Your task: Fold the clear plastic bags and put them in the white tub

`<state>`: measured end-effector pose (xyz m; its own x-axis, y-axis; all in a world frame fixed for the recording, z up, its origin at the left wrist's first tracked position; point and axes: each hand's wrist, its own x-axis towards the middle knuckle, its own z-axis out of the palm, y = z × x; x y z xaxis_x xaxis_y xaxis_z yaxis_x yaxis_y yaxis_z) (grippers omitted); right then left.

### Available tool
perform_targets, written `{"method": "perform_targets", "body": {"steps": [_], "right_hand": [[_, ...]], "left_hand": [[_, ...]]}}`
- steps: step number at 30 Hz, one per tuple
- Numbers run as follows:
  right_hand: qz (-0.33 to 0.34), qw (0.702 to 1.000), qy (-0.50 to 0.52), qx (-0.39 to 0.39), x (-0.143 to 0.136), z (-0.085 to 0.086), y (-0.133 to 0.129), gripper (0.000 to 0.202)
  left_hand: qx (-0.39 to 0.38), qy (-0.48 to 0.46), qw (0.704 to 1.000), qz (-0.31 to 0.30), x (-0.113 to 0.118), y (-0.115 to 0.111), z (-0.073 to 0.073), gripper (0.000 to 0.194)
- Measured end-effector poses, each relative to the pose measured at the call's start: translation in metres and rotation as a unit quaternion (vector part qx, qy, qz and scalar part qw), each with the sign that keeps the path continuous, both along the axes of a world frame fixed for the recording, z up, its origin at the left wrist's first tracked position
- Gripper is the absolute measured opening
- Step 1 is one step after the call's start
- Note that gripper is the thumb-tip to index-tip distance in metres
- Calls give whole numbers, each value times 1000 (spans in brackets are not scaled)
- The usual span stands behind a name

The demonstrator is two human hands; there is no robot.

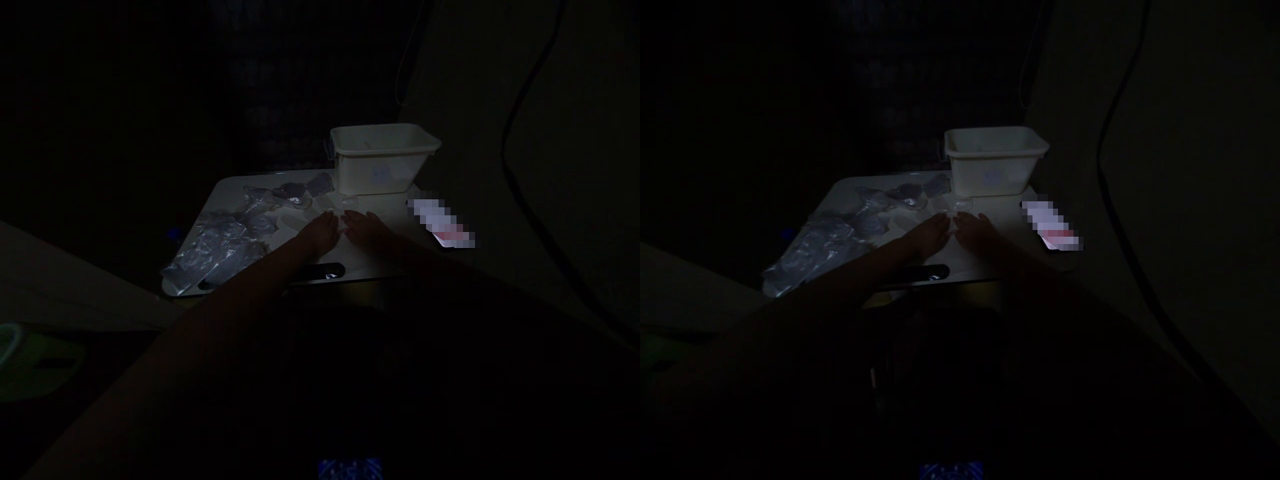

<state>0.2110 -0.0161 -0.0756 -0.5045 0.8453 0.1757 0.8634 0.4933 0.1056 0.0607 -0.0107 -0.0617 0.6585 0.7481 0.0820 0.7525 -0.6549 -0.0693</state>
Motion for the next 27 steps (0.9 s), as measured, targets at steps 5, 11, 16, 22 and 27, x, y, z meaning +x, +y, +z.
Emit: {"method": "perform_targets", "body": {"steps": [5,11,16,22,27], "right_hand": [[-5,1000,-7,12,3,-3,0,45],[-21,1000,-6,6,3,-3,-3,49],[-24,1000,-4,-2,7,-2,-1,49],[-27,1000,-9,-9,10,-4,-3,50],[-56,998,20,6,12,7,-1,48]], "left_hand": [[-17,25,999,19,-1,-4,1,56],[-41,36,998,42,-2,-6,4,60],[-32,28,998,57,-6,-6,5,58],[-47,32,993,101,-11,-6,5,58],[20,19,994,109,-27,-1,20,49]]}}
